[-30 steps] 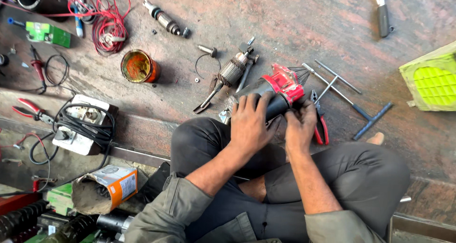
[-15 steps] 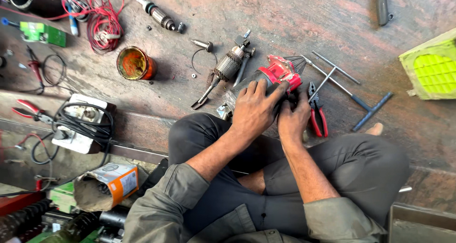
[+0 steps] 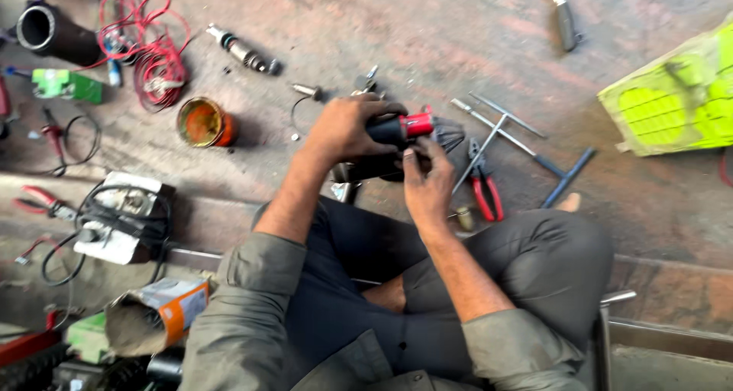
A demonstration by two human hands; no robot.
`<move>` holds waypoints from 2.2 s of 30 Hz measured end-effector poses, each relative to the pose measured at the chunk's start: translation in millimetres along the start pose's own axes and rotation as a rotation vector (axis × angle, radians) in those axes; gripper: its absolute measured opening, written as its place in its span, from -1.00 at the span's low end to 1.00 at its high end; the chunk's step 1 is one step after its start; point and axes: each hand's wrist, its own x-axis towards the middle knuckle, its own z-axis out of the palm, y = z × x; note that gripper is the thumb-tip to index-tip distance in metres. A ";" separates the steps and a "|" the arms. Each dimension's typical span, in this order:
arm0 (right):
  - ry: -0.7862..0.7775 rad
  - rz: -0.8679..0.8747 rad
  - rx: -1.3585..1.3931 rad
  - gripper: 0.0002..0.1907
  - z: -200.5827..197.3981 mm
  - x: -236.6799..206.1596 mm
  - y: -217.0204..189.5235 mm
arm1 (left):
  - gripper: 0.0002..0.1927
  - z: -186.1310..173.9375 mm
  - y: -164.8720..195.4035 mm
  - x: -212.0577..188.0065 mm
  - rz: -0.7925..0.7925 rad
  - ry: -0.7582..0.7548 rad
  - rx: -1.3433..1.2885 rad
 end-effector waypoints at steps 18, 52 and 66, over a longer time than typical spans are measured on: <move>-0.236 0.471 0.222 -0.80 -29.9 40.8 -8.5 | -0.21 6.1 -12.9 2.9 -0.099 -0.104 0.095; -0.161 0.407 0.221 -0.79 -20.4 31.9 -19.8 | -0.22 -1.9 -7.5 14.0 -0.020 -0.123 0.177; -0.088 0.322 0.040 -0.81 -3.2 20.6 -27.9 | -0.22 -2.9 -5.7 13.3 -0.034 -0.129 0.146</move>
